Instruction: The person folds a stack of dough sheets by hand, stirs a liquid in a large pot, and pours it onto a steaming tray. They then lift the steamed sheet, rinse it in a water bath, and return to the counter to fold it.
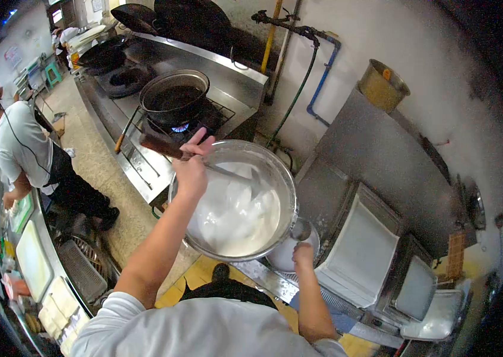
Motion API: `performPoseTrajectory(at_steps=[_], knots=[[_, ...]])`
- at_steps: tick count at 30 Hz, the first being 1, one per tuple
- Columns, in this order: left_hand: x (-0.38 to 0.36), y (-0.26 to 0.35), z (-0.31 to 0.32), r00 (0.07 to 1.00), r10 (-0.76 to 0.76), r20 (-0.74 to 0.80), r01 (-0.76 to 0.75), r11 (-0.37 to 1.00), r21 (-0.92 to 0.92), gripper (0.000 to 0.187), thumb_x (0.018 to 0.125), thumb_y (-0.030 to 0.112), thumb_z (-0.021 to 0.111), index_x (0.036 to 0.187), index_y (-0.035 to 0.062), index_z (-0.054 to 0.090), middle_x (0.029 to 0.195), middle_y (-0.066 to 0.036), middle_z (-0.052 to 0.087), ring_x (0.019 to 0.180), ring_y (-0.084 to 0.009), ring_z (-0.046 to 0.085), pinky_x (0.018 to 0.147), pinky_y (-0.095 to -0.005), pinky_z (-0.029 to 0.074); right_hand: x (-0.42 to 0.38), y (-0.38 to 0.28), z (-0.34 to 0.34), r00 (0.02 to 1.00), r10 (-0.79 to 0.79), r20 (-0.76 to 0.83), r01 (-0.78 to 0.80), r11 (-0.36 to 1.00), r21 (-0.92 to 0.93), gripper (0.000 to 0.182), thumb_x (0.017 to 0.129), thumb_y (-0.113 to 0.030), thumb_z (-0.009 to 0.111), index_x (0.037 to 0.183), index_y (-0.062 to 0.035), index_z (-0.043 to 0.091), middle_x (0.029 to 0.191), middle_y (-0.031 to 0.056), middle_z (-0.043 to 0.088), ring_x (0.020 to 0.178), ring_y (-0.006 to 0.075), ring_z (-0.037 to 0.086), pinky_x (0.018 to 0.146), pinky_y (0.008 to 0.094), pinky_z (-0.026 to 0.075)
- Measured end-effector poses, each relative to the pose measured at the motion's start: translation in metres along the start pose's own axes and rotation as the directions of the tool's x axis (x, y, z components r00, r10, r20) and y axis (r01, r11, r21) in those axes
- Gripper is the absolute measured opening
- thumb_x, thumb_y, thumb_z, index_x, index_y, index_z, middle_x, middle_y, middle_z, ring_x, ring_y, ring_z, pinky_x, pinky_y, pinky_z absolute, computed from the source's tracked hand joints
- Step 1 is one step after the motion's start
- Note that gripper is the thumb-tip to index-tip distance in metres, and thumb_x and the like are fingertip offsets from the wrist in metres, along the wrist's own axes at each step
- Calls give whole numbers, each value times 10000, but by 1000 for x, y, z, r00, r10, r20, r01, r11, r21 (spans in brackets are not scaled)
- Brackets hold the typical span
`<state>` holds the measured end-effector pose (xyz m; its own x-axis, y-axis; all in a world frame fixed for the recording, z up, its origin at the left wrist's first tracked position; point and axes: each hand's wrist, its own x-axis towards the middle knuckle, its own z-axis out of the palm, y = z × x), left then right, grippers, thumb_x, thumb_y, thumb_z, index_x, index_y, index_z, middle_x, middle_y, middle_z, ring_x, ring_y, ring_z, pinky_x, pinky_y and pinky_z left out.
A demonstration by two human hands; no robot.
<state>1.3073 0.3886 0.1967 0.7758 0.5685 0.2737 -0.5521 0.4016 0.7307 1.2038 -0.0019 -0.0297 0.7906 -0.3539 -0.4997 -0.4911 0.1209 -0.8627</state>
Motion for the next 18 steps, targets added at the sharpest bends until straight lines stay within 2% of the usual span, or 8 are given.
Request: performPoseTrajectory(at_steps=[2, 4, 5, 7, 10, 13, 16, 18], knots=[[3, 9, -14, 999, 41, 5, -41, 999, 0, 303, 816, -247, 347, 830, 23, 485, 1424, -314, 522, 1219, -418, 637, 1085, -526, 516, -15, -38, -2, 995, -72, -64, 74, 997, 31, 105, 942, -103, 546, 853, -63, 587, 649, 42, 526, 475, 148, 456, 388, 314, 330], [1, 24, -23, 998, 63, -13, -62, 997, 35, 308, 813, -246, 337, 824, 24, 485, 1420, -307, 528, 1215, -413, 640, 1077, -522, 524, -26, -85, -11, 983, -178, 46, 183, 972, -147, 87, 930, -86, 557, 853, -65, 592, 647, 31, 529, 479, 133, 462, 384, 297, 325], [1, 26, -32, 999, 46, -30, -46, 999, 12, 279, 826, -225, 381, 818, 31, 492, 1425, -294, 532, 1215, -406, 643, 1060, -515, 532, -40, -111, -6, 979, -198, 54, 204, 969, -141, 84, 927, -83, 567, 849, -65, 595, 650, 27, 531, 485, 123, 463, 392, 291, 331], [-4, 35, -43, 998, 56, -35, -55, 998, 30, 271, 799, -226, 386, 823, 15, 506, 1407, -303, 545, 1204, -392, 653, 1065, -504, 523, -69, -164, 7, 968, -240, 68, 247, 961, -126, 81, 920, -75, 588, 841, -64, 601, 657, 18, 536, 497, 104, 463, 408, 279, 343], [-16, 48, -62, 996, 89, 8, -89, 994, 68, 276, 765, -222, 383, 835, 10, 514, 1390, -306, 554, 1219, -399, 644, 1068, -506, 507, -94, -214, 35, 912, -348, 219, 391, 899, -198, 115, 931, -95, 628, 828, -44, 631, 667, -6, 556, 528, 90, 489, 455, 272, 374], [-30, 59, -76, 993, 117, 32, -119, 987, 105, 295, 737, -220, 353, 845, 8, 505, 1383, -299, 554, 1224, -406, 636, 1082, -508, 483, -103, -238, 77, 873, -336, 355, 444, 848, -291, 103, 909, -100, 641, 869, -6, 649, 671, 43, 595, 578, 118, 548, 515, 300, 452], [-48, 67, -84, 981, 177, 85, -188, 972, 145, 281, 742, -218, 351, 839, 4, 494, 1372, -294, 560, 1231, -399, 630, 1084, -507, 482, -74, -231, 117, 718, -452, 529, 694, 513, -504, 128, 874, -102, 655, 928, 14, 665, 763, 153, 683, 666, 245, 654, 628, 382, 530], [-60, 74, -85, 976, 202, 85, -214, 961, 177, 272, 720, -218, 371, 822, 0, 497, 1322, -271, 602, 1223, -382, 630, 1079, -499, 481, -67, -226, 149, 656, -484, 579, 747, 310, -588, 103, 874, -77, 629, 904, 13, 667, 790, 173, 706, 715, 291, 683, 674, 409, 535]])
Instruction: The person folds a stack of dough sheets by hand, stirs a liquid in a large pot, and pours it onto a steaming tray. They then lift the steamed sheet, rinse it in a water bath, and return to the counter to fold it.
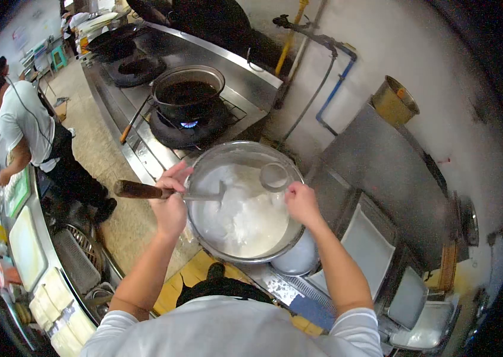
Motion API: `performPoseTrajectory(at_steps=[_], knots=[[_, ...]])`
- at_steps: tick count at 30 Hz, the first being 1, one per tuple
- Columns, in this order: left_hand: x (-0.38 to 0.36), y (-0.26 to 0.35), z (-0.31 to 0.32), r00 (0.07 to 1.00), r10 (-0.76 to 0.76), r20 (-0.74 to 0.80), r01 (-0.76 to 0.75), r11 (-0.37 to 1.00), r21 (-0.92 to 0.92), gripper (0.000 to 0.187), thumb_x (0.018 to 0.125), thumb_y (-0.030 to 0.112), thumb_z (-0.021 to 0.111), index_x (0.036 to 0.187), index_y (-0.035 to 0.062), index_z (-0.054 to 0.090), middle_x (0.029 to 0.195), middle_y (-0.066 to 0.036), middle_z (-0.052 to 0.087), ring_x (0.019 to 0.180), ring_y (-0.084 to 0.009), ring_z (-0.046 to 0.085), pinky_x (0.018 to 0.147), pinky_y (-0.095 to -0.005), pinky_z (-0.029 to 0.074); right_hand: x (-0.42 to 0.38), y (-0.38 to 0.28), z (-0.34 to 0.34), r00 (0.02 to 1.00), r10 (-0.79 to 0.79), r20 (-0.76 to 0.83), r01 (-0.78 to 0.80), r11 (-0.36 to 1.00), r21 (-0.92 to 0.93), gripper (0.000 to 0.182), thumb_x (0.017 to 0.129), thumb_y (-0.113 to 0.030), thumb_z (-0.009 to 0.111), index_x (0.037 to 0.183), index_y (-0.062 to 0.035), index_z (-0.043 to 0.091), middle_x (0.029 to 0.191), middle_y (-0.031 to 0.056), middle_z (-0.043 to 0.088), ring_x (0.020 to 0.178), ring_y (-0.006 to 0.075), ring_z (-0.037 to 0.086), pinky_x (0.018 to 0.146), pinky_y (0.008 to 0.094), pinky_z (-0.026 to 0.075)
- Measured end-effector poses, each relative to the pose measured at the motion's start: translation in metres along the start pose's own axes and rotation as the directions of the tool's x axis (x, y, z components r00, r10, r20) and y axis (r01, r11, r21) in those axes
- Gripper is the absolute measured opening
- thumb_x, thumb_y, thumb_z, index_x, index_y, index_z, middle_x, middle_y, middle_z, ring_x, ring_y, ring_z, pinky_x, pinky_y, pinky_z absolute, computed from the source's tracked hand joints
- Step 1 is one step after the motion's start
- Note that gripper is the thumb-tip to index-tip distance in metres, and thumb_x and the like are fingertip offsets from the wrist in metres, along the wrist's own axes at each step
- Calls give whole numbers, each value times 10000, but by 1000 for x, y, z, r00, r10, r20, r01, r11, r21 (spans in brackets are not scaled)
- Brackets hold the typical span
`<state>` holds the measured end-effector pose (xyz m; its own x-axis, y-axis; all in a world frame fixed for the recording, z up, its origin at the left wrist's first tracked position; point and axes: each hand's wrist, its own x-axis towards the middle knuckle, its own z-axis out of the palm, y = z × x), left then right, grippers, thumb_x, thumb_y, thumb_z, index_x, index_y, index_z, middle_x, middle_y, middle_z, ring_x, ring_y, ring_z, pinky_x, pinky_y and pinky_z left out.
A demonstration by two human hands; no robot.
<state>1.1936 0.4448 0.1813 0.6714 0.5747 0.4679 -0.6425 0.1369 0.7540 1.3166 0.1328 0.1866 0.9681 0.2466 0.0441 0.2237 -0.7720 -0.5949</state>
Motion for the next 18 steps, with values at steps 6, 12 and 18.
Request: performPoseTrajectory(at_steps=[6, 12, 18], knots=[[-26, 18, -9, 998, 39, 49, -49, 974, 222, 346, 672, -259, 350, 829, 13, 495, 1283, -242, 625, 1231, -358, 620, 1120, -508, 450, 48, -10, 62, 993, -67, 94, 95, 937, -337, 171, 885, -47, 558, 993, -5, 683, 984, 254, 718, 963, 461, 680, 835, 527, 534], [-36, 31, -2, 1000, -21, -15, 25, 967, 253, 315, 735, -241, 397, 853, 22, 524, 1238, -215, 646, 1213, -321, 625, 1070, -445, 472, 63, -33, 94, 980, -27, 199, 115, 887, -446, 225, 905, -19, 552, 1094, 77, 630, 1071, 314, 697, 1038, 477, 683, 925, 534, 553], [-41, 25, 0, 997, -27, -69, 44, 966, 254, 248, 764, -189, 488, 856, 31, 557, 1212, -184, 671, 1164, -293, 641, 997, -392, 494, 67, -15, 138, 961, -100, 258, 205, 884, -420, 244, 877, -19, 580, 1095, 75, 640, 1058, 314, 698, 1034, 475, 685, 920, 536, 549]])
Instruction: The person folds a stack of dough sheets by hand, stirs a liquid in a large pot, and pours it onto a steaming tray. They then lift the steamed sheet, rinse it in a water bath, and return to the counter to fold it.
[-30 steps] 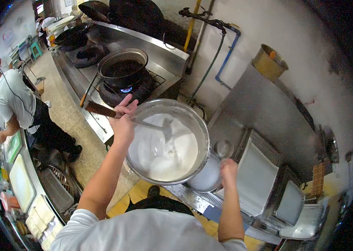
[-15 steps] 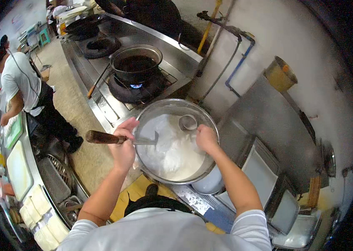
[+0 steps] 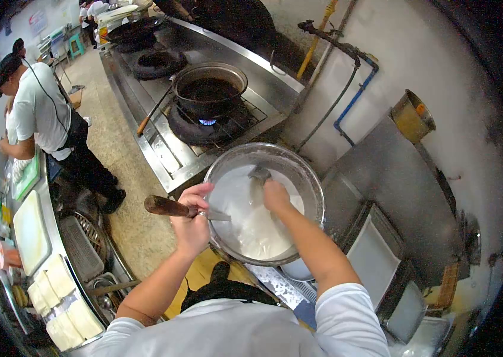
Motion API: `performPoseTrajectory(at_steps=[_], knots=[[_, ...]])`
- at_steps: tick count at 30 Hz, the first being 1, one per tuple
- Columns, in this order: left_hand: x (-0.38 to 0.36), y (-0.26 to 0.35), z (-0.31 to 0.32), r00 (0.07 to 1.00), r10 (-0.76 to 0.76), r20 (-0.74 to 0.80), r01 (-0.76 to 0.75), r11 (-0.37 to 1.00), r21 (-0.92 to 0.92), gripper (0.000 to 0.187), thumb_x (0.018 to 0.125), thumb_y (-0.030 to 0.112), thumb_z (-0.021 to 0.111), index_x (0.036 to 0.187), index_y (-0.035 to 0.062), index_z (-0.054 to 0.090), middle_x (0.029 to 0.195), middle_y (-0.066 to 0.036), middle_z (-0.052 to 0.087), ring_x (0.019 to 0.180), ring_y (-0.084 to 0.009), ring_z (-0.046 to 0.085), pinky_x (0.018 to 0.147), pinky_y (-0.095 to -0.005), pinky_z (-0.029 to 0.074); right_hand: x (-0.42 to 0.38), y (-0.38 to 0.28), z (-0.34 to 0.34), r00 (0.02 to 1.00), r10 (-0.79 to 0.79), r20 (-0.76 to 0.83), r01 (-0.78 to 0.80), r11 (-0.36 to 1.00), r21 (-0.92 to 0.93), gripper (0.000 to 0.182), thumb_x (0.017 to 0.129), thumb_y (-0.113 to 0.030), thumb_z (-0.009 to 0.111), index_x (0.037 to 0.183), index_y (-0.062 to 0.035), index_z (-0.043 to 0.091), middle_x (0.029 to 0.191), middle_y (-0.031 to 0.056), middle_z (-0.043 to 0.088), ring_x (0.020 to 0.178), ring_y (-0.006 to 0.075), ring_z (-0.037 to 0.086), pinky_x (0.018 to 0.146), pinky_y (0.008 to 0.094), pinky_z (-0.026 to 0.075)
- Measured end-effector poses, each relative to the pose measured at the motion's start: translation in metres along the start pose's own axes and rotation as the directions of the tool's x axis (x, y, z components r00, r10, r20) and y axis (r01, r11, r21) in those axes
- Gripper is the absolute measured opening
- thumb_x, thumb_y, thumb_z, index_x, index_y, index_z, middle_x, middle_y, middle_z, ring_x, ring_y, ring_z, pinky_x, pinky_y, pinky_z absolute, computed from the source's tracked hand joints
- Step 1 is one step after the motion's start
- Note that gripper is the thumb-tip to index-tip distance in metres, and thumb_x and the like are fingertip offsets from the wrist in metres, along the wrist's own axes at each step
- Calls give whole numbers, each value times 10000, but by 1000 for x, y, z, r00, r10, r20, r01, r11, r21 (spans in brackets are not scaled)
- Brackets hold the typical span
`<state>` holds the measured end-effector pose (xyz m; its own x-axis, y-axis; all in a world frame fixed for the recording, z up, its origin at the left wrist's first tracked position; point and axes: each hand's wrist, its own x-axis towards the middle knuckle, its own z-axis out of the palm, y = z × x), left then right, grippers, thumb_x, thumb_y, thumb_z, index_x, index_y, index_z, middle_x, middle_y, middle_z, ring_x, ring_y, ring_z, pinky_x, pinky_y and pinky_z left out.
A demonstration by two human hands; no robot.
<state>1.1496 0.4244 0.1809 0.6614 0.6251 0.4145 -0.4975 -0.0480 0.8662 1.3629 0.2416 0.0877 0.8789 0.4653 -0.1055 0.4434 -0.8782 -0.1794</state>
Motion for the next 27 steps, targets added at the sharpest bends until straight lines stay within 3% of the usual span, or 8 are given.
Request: performPoseTrajectory(at_steps=[5, 8, 11, 14, 17, 19, 23, 27], knots=[[-5, -11, -11, 998, -3, 62, -7, 985, 171, 215, 812, -133, 614, 935, 42, 588, 1224, -165, 662, 1136, -279, 633, 990, -404, 486, -3, -17, 9, 983, 109, 147, -131, 980, 150, 210, 847, -69, 619, 999, 36, 718, 1021, 293, 714, 1016, 445, 692, 907, 501, 545], [-12, -19, -11, 999, 14, -38, -5, 975, 223, 251, 822, -43, 742, 1005, 35, 590, 1186, -151, 663, 1138, -272, 629, 990, -410, 483, -3, -4, 16, 974, 143, 177, -181, 959, 219, 183, 836, -90, 645, 960, 5, 739, 980, 246, 732, 926, 402, 711, 844, 453, 553], [-35, -27, -29, 999, 21, -49, -4, 948, 318, 356, 807, 35, 825, 1077, 26, 593, 1140, -133, 659, 1085, -241, 627, 937, -379, 490, -31, -14, -27, 963, 143, 229, -223, 900, 375, 156, 829, -77, 645, 932, 5, 729, 893, 199, 731, 828, 309, 702, 741, 394, 537], [-81, -36, -57, 981, -195, -3, 179, 897, 404, 314, 859, 16, 764, 1094, 16, 556, 1114, -102, 629, 957, -162, 591, 775, -290, 484, -52, 0, -44, 958, 116, 261, -234, 844, 483, 135, 844, -71, 643, 925, 10, 714, 822, 135, 706, 755, 213, 651, 679, 358, 506], [-111, -22, -68, 960, -218, 174, 158, 939, 306, 159, 888, 69, 734, 943, 19, 593, 927, -88, 648, 794, -145, 585, 688, -288, 479, -79, 14, -71, 982, 82, 169, -163, 818, 551, 136, 857, -63, 644, 954, 8, 707, 796, 91, 692, 722, 169, 626, 639, 342, 487], [-122, -9, -63, 932, -195, 304, 91, 941, 326, 140, 902, 92, 716, 855, 22, 604, 829, -88, 652, 714, -150, 592, 658, -289, 480, -98, 25, -98, 969, 99, 228, -224, 741, 633, 143, 864, -82, 647, 950, 16, 706, 796, 109, 698, 741, 188, 641, 669, 354, 500], [-113, 23, -15, 874, 46, 484, -131, 981, 143, 95, 858, 48, 729, 839, 20, 640, 754, -105, 677, 608, -195, 614, 564, -295, 492, -148, 41, -164, 944, 164, 288, -321, 664, 675, 141, 892, -82, 636, 942, 34, 700, 782, 83, 697, 720, 161, 623, 652, 338, 486], [-116, 31, 43, 781, 156, 605, -175, 984, -27, 91, 857, 53, 735, 849, 18, 651, 746, -98, 681, 612, -181, 624, 578, -287, 508, -197, 99, -186, 962, 181, 204, -272, 667, 693, 138, 899, -99, 648, 931, 25, 701, 775, 53, 686, 697, 139, 589, 633, 319, 469]])
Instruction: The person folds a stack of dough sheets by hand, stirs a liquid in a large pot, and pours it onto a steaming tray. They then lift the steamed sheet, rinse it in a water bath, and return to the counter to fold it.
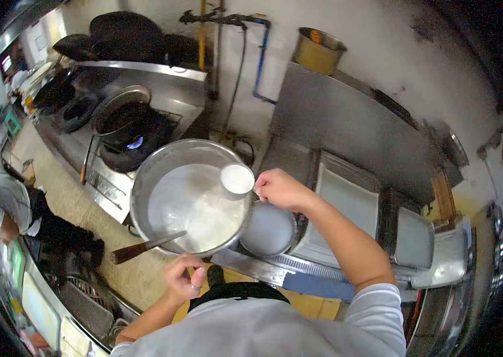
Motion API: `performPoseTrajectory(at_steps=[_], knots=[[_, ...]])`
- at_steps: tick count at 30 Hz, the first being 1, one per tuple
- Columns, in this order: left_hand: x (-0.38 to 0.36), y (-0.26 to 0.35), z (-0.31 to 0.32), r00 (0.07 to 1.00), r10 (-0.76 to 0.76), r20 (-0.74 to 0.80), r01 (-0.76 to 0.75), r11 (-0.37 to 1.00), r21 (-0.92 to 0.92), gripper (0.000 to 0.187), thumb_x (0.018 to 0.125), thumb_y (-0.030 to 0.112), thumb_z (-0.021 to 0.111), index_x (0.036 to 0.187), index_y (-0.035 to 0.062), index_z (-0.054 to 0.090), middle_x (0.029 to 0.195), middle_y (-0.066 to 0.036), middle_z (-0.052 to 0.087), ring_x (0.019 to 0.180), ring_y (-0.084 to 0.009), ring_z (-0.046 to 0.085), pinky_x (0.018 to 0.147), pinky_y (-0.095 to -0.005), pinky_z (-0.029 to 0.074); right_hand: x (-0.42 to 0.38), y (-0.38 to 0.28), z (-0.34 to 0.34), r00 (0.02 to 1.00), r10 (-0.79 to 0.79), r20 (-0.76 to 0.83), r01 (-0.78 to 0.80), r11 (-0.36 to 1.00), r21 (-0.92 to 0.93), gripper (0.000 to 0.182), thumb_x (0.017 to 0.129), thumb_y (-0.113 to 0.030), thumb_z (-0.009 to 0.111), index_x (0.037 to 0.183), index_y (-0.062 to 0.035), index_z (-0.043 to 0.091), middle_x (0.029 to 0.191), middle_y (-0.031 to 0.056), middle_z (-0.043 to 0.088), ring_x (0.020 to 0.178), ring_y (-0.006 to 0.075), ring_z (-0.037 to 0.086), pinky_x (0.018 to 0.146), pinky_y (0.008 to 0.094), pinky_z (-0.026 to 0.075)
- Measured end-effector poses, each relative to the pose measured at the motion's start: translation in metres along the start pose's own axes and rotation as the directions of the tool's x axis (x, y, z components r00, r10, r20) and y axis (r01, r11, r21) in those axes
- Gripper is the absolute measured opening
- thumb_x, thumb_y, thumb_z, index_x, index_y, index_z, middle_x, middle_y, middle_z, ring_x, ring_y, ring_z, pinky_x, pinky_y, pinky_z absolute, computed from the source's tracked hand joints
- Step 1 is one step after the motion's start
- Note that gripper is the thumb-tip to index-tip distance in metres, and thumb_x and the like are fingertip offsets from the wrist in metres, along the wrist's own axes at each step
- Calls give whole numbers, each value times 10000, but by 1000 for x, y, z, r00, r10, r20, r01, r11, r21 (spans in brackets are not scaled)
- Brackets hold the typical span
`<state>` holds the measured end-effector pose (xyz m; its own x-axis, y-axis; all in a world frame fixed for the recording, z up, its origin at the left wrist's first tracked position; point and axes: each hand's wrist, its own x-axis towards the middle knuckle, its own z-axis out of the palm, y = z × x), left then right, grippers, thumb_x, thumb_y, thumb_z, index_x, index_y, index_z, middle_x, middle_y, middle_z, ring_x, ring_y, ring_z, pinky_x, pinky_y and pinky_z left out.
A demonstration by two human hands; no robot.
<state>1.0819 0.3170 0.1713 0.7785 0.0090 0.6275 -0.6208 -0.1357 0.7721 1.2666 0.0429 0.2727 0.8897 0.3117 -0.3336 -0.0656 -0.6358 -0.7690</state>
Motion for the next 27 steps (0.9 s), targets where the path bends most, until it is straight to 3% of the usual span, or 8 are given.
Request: performPoseTrajectory(at_steps=[3, 8, 11, 14, 17, 18, 20, 27], knots=[[17, 11, 49, 994, -61, 88, 65, 996, -53, 86, 857, 56, 739, 892, 9, 676, 751, -89, 686, 615, -165, 629, 581, -287, 511, -38, 30, -41, 995, 57, -76, -54, 997, 47, 140, 893, -91, 644, 933, 32, 697, 783, 54, 689, 701, 136, 590, 623, 324, 469], [12, 12, 136, 834, -459, 306, 460, 885, 74, 284, 904, 40, 735, 1171, -10, 653, 896, -89, 735, 745, -139, 664, 680, -292, 536, -91, 127, -98, 953, 148, -265, -139, 989, 55, 150, 857, -137, 630, 934, -34, 707, 764, 83, 669, 612, 168, 569, 506, 368, 439], [-2, 6, 179, 765, -518, 382, 510, 850, 131, 270, 926, 51, 722, 1173, -28, 647, 895, -82, 731, 768, -137, 664, 743, -310, 551, -120, 191, -129, 923, 272, -273, -270, 962, 45, 136, 872, -101, 638, 940, -5, 706, 788, 42, 661, 676, 117, 560, 556, 315, 435], [-21, 0, 214, 714, -536, 451, 519, 837, 174, 264, 927, 62, 728, 1172, -11, 665, 934, -100, 750, 837, -160, 706, 766, -316, 561, -140, 275, -144, 891, 297, -343, -275, 955, 112, 109, 854, -94, 641, 877, -12, 709, 749, 52, 656, 653, 121, 555, 538, 321, 428], [-33, 6, 245, 666, -573, 478, 514, 817, 262, 248, 926, 67, 733, 1160, 2, 683, 963, -108, 759, 882, -171, 725, 778, -317, 566, -147, 365, -147, 814, 332, -476, -298, 943, 147, 119, 818, -93, 612, 779, -21, 699, 664, 135, 653, 528, 221, 580, 449, 408, 428], [-35, 8, 254, 651, -588, 480, 509, 807, 300, 242, 926, 67, 734, 1156, 6, 689, 973, -110, 762, 896, -173, 729, 782, -317, 568, -150, 389, -148, 801, 355, -482, -308, 935, 177, 111, 823, -81, 613, 781, -19, 694, 668, 117, 647, 533, 198, 571, 453, 387, 425], [-47, 9, 269, 655, -599, 461, 544, 797, 262, 251, 911, 69, 738, 1150, 4, 699, 967, -122, 764, 857, -190, 729, 762, -324, 569, -156, 425, -150, 777, 400, -486, -325, 916, 235, 94, 833, -57, 614, 787, -14, 684, 678, 79, 634, 543, 152, 555, 461, 344, 420], [-60, 23, 291, 647, -633, 425, 554, 773, 308, 238, 910, 69, 731, 1137, 1, 710, 962, -139, 763, 834, -207, 732, 746, -333, 580, -163, 488, -150, 687, 483, -543, -293, 868, 401, 111, 844, -8, 578, 747, -2, 630, 627, 103, 607, 498, 183, 576, 404, 351, 425]])
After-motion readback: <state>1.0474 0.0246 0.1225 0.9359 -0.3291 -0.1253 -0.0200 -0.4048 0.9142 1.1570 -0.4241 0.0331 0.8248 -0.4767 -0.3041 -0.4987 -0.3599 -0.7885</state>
